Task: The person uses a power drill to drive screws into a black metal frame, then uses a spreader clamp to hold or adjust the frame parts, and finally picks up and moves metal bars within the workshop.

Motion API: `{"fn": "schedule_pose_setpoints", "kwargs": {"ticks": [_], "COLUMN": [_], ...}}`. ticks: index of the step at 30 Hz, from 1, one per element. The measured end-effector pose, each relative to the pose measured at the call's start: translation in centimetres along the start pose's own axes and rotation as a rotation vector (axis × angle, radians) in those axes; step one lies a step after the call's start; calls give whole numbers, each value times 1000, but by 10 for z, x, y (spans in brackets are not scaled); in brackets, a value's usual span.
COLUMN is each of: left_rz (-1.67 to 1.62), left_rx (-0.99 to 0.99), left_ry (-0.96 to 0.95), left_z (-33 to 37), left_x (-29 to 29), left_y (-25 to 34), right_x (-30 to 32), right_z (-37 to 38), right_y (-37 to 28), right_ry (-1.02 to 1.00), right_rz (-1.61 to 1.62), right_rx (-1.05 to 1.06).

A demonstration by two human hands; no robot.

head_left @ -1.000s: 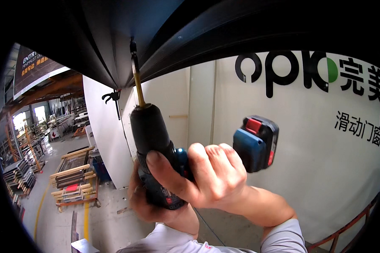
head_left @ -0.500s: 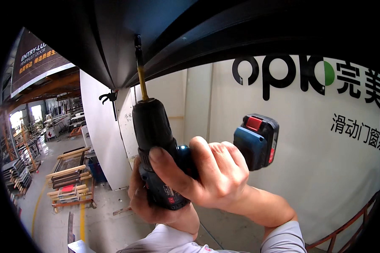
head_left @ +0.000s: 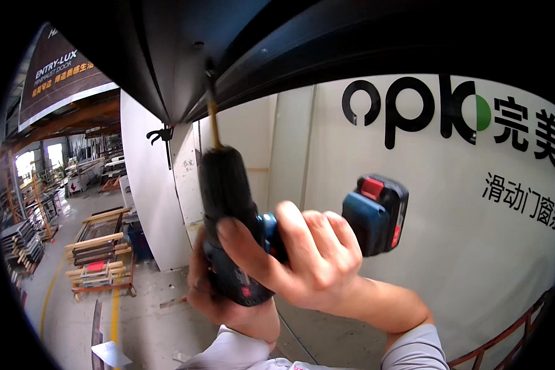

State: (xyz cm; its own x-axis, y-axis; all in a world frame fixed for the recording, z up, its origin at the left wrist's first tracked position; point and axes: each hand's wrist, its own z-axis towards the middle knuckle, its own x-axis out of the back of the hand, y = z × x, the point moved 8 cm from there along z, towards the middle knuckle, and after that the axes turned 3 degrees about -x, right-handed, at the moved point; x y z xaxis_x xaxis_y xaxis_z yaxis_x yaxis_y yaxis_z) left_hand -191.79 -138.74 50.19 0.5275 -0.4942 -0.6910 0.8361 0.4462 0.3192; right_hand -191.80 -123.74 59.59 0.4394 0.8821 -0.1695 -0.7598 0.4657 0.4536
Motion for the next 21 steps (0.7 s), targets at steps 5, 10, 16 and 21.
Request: {"fn": "schedule_pose_setpoints", "kwargs": {"ticks": [5, 10, 16, 21], "left_rz": [-523, -386, -742, -859], "left_rx": [719, 1730, 1247, 1168], "left_ry": [-214, -24, -126, -289], "left_z": [-83, -209, -77, -69], "left_x": [38, 123, 27, -20], "left_y": [-104, -280, -214, -157], "right_x": [5, -3, 35, 44], "right_z": [-102, -222, -268, -332], "right_y": [5, 27, 14, 8], "right_ry": [-299, -561, -312, -430], "right_rz": [147, 654, 821, 810], "right_rx": [-130, -882, -1085, -1519]}}
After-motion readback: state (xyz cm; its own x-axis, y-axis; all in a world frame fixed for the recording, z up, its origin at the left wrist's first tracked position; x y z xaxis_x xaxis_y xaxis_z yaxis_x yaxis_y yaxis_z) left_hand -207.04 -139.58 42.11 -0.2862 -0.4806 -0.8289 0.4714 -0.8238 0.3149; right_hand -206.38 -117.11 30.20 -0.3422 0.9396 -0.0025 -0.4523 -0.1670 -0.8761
